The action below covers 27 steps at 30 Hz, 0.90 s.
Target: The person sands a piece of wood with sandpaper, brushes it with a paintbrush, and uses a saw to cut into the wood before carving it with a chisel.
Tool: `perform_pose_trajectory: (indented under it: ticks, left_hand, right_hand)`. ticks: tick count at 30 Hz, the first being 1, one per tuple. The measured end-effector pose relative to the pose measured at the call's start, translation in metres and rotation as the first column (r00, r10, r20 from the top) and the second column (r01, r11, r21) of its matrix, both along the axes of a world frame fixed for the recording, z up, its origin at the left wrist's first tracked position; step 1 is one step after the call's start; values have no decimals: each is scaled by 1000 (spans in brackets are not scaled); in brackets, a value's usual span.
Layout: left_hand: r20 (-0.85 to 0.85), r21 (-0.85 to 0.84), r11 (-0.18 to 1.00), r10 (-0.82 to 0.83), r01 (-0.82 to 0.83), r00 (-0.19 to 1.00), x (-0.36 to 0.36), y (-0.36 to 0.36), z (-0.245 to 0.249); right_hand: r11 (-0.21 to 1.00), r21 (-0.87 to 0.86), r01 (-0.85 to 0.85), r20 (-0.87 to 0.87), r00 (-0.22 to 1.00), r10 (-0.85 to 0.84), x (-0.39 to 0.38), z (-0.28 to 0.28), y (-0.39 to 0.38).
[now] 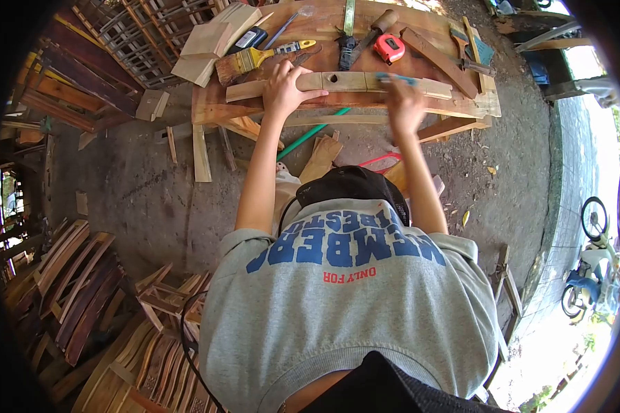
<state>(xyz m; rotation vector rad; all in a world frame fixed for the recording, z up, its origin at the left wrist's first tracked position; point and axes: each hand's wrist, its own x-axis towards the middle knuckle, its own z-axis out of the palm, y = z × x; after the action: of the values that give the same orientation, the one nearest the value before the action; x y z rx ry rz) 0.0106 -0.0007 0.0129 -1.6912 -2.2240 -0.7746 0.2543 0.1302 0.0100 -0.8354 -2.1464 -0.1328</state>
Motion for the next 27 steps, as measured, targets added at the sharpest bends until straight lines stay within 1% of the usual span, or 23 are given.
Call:
perform_pose_trajectory:
  ticks: [1, 2, 3, 4, 6, 7, 8, 9, 10, 11, 12, 14, 16, 18, 20, 21, 23, 25, 26, 27]
  left_hand:
    - [11, -4, 1000, -2, 2, 1000, 0, 0, 1]
    - [9, -2, 1000, 3, -3, 1000, -1, 1, 0]
    - [23, 1, 1000, -9, 9, 1000, -2, 1, -2]
    - [36, 5, 1000, -22, 22, 999, -4, 2, -3]
    - [26, -7, 1000, -17, 17, 1000, -4, 1, -4]
    - [18, -13, 1000, -14, 14, 1000, -3, 1, -3]
    - [25, -16, 1000, -14, 15, 1000, -3, 1, -3]
    - [21, -13, 1000, -7, 7, 1000, -2, 1, -2]
    - [18, -8, 1000, 3, -3, 1000, -1, 1, -1]
    - [31, -36, 999, 17, -16, 999, 2, -1, 5]
    - [38, -38, 999, 28, -27, 999, 1, 0, 3]
    - [16, 0, 1000, -2, 2, 1000, 0, 0, -1]
    - [22, -6, 1000, 4, -4, 1000, 1, -1, 1]
    - [17, 25, 1000, -10, 10, 1000, -1, 0, -1]
    - [17, 43, 999, -15, 15, 1000, -5, 2, -10]
    - [17, 65, 997, -29, 28, 999, -5, 3, -9]
    - [6, 63, 998, -20, 20, 1000, -5, 2, -9]
    - [3, 56, 998, -16, 16, 1000, -4, 2, -7]
    - [13, 32, 999, -16, 16, 1000, -4, 1, -6]
    - [21, 6, 1000, -17, 17, 1000, -4, 1, -5]
  right_hand:
    - [1000, 2, -15, -7, 1000, 15, -26, 3, -20]
    - [997, 35, -73, -47, 996, 74, -48, -11, -29]
    - [987, -16, -160, -72, 985, 158, -62, 7, -49]
    - [982, -41, -185, -73, 981, 182, -67, 1, -50]
    - [993, -22, -120, -13, 993, 120, -50, 1, -38]
    - [998, -25, -62, -8, 998, 61, -33, 7, -31]
    - [997, -78, 10, 47, 999, -6, -11, 5, -15]
    - [999, -43, 31, -30, 999, -32, 10, -5, 6]
    - [987, -85, 135, -9, 991, -136, 33, -1, 16]
    - [983, 10, 185, -4, 983, -185, 55, -8, 36]
    - [946, 52, 319, 22, 947, -321, 64, -1, 39]
    - [921, 63, 383, -10, 923, -383, 56, -3, 37]
    - [967, -59, 246, 112, 965, -239, 26, 1, 12]
    - [998, -50, 38, 45, 998, -36, -22, -1, -20]
    - [992, -14, -123, -23, 992, 123, -65, 2, -51]
    - [992, -14, -128, -24, 991, 128, -65, 2, -51]
    - [979, -52, -195, -2, 981, 195, -65, 4, -49]
    - [994, -30, -104, 26, 994, 105, -30, 0, -23]
    - [1000, -9, -6, 69, 998, 6, -8, -1, -9]
    - [998, -17, 65, 78, 995, -64, 15, 2, 5]
